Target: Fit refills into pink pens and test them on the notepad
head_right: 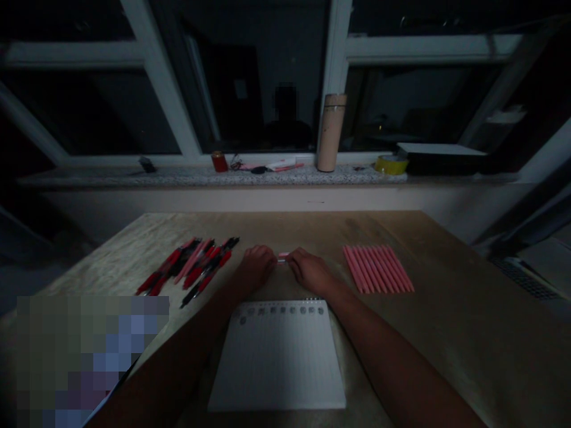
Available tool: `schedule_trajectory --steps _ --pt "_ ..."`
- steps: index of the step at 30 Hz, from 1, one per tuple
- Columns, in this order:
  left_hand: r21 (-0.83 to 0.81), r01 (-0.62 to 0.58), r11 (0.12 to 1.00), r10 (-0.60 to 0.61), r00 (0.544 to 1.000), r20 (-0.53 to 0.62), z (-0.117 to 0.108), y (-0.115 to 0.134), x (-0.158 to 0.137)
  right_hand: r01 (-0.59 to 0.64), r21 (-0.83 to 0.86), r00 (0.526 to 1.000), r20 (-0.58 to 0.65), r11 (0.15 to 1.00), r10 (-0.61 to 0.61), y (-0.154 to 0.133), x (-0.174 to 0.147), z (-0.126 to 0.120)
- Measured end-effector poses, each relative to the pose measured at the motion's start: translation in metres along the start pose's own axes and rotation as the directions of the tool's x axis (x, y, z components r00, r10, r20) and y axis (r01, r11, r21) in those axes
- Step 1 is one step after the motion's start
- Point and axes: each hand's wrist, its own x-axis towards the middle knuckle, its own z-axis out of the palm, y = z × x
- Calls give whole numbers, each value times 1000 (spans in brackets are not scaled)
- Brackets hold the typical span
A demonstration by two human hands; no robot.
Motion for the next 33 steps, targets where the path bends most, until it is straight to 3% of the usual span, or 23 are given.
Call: schedule_trajectory --steps 13,24,33 --pt "-72 -63 995 63 998 -12 3 -2 1 73 179 996 -65 981 -62 -2 1 1" --pt "-160 -101 982 96 995 -38 3 2 3 45 242 995 -94 969 -22 -4 1 3" --pt "-142 -122 982 125 992 15 0 3 3 11 257 998 -64 966 6 -4 1 1"
